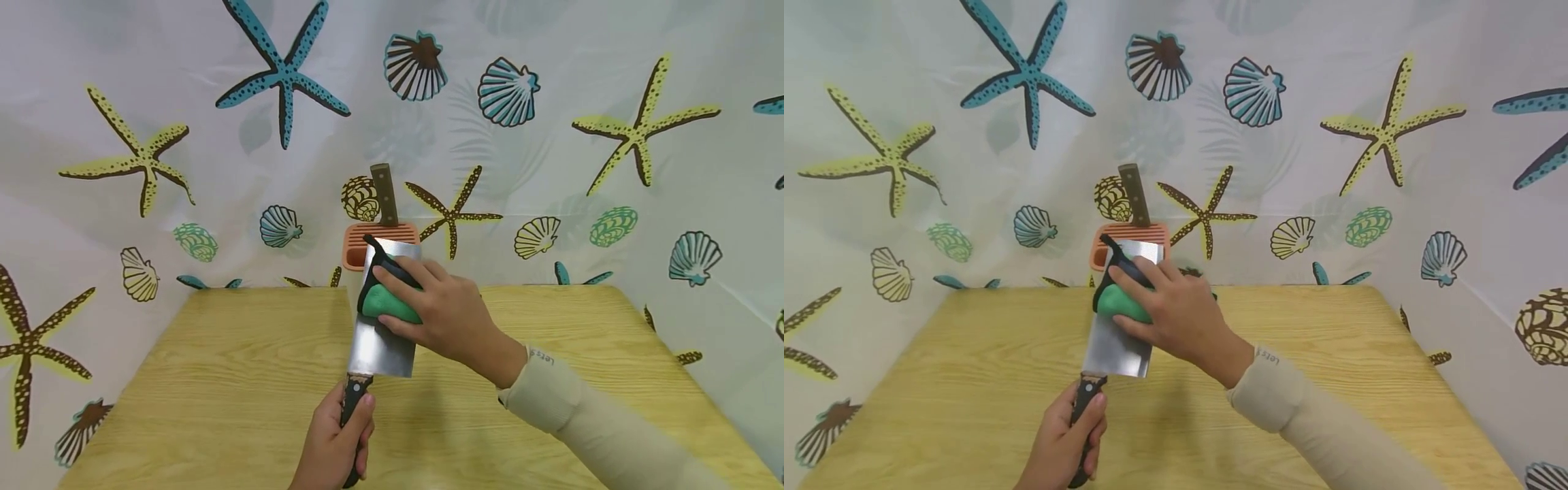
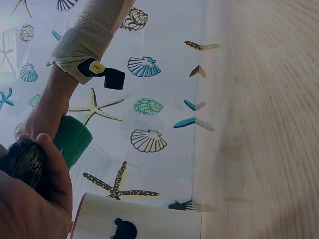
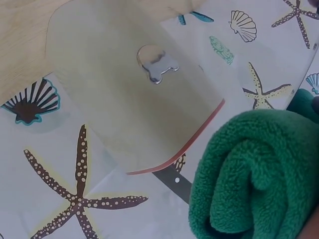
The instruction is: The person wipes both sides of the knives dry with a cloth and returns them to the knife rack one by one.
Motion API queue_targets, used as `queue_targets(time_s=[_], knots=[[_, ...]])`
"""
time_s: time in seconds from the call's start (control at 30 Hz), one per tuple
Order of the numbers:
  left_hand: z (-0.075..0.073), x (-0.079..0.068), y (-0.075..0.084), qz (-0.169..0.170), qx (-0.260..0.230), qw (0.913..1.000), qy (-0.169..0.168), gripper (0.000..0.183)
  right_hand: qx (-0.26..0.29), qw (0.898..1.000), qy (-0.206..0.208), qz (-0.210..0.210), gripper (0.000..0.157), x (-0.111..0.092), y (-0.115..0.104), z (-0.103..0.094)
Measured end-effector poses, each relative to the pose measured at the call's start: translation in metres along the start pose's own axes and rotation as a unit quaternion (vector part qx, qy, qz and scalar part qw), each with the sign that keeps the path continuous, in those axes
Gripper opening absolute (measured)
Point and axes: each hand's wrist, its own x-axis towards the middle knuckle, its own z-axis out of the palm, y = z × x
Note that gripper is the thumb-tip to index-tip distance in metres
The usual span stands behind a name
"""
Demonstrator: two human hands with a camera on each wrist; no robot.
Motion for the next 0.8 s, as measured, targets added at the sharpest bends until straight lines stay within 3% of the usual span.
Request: queue_targets(time_s=[0.2, 0.5, 0.67, 0.8], knots=[[-0.001, 0.003, 0.001, 0.009, -0.008, 0.9999, 0.002, 0.039, -0.002, 1.000, 0.009, -0.013, 0.062, -0.010, -0.015, -0.001], [-0.004, 0.012, 0.005, 0.044, 0.025, 0.9986, -0.011, 0.035, 0.000, 0.999, 0.026, -0.025, 0.061, -0.029, -0.039, 0.001], [-0.002, 0.013, 0.006, 0.045, 0.031, 0.9984, -0.016, 0.033, -0.014, 0.999, 0.037, -0.017, 0.061, -0.026, -0.032, 0.001], [0.001, 0.012, 0.005, 0.021, 0.024, 0.9993, -0.019, 0.030, -0.028, 0.999, 0.046, -0.008, 0.060, -0.020, -0.018, 0.001]])
